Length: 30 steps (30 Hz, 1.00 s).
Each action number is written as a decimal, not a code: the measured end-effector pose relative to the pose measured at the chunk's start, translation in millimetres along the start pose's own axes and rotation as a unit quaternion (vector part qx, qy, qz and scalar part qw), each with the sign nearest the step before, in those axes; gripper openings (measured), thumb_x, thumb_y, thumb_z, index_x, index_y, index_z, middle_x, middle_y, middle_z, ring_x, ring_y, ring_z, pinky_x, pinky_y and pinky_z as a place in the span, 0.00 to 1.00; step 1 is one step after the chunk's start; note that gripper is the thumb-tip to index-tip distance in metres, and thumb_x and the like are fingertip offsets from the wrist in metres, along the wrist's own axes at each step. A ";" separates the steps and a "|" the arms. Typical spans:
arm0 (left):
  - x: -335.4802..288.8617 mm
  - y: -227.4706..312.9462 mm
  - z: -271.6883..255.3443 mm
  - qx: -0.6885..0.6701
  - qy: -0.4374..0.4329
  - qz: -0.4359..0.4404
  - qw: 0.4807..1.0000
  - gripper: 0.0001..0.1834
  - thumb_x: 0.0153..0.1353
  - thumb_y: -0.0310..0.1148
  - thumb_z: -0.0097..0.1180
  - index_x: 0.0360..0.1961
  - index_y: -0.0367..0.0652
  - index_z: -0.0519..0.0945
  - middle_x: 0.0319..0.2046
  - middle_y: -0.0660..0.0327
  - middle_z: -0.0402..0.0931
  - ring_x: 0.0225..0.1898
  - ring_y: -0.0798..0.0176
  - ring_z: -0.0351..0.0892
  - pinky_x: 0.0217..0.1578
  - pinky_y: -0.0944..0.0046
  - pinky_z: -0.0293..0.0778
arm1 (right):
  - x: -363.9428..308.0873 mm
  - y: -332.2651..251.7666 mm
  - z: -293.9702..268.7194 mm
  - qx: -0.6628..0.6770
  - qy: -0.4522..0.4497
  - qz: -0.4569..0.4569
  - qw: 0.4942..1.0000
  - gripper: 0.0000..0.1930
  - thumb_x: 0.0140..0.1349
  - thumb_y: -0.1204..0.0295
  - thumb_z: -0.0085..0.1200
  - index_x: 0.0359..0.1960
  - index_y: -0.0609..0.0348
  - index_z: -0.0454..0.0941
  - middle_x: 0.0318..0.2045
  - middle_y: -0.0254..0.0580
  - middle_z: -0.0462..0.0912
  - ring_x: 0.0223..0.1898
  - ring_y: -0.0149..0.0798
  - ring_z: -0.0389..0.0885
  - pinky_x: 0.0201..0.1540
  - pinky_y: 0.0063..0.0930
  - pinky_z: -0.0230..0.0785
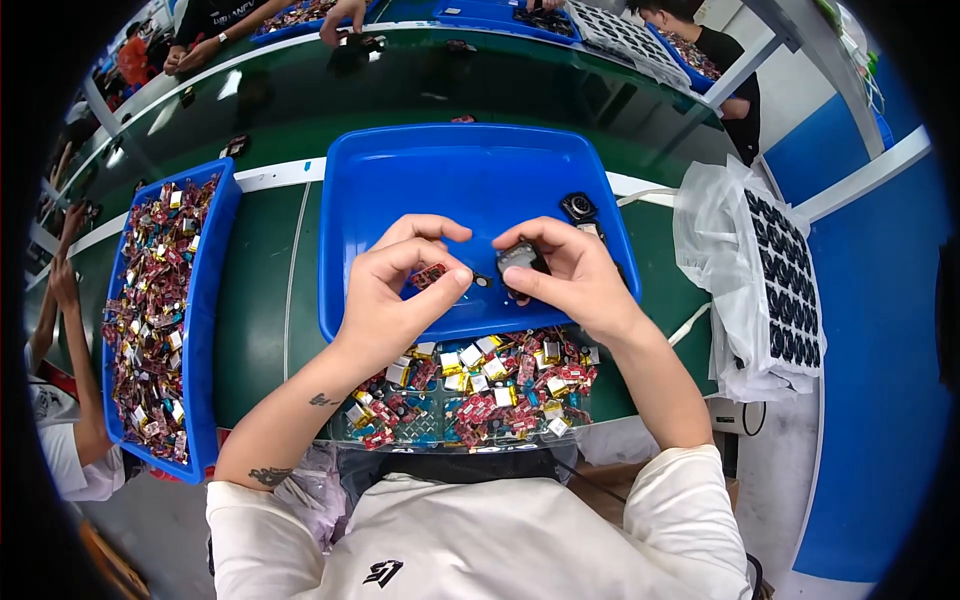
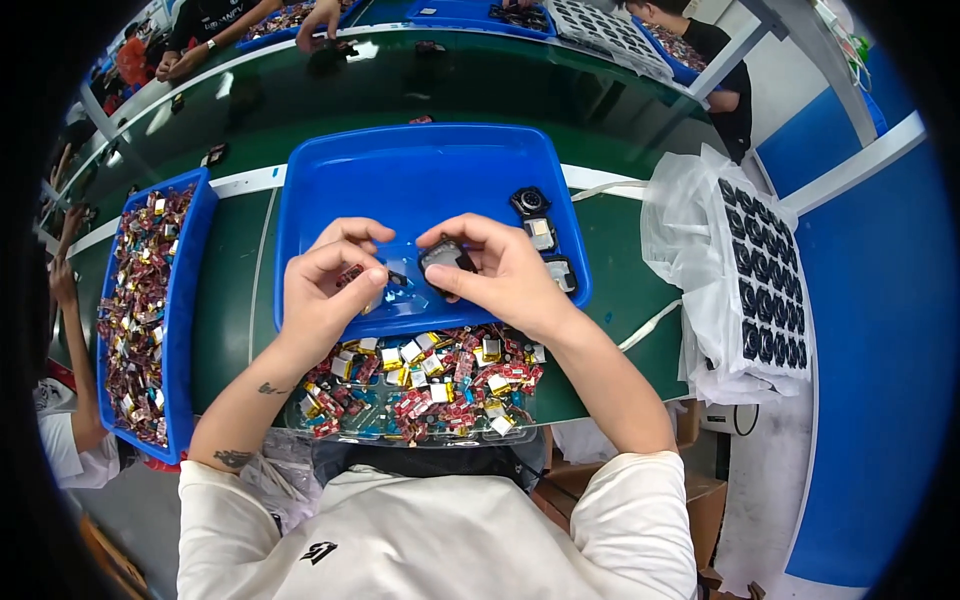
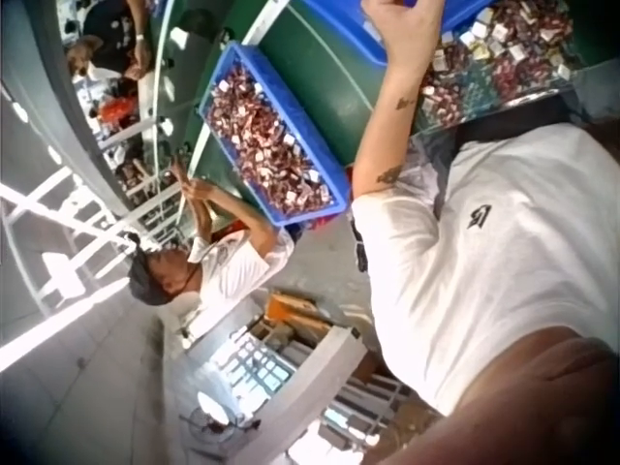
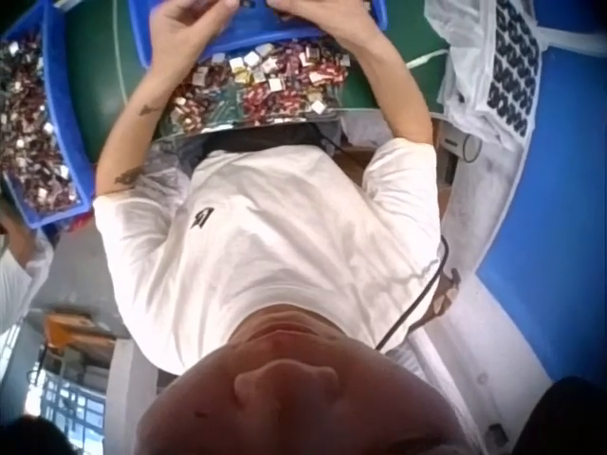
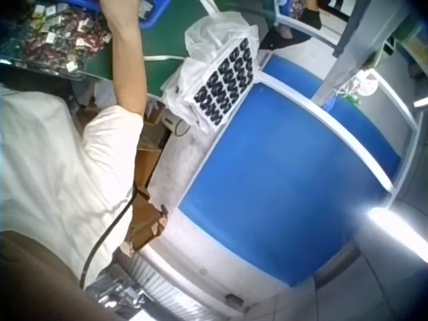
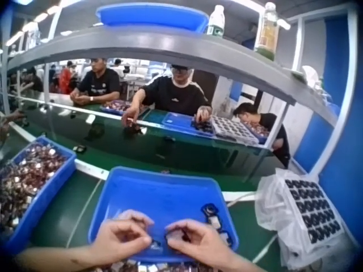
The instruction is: Assembling small electronic modules in a blue tray on a factory assembly line.
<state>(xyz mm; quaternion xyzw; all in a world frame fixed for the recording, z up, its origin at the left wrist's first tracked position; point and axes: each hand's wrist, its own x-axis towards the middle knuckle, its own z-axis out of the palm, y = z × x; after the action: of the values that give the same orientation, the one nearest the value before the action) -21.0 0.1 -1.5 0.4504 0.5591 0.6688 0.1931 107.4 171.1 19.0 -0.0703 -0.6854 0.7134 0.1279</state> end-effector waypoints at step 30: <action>-3.2 2.2 6.0 0.221 0.053 0.042 0.973 0.03 0.48 0.27 0.60 0.22 0.39 0.81 0.43 0.60 0.81 0.45 0.58 0.70 0.49 0.59 0.65 | 0.2 15.5 36.7 0.003 -0.014 0.018 1.000 0.09 0.59 0.79 0.54 0.41 0.69 0.73 0.32 0.40 0.80 0.33 0.26 0.80 0.35 0.17 0.76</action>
<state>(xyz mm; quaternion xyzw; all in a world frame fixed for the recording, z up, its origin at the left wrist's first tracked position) -13.9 0.4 -0.9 0.4693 0.6829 0.5590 0.0303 95.8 135.6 5.5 -0.0723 -0.6836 0.7185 0.1055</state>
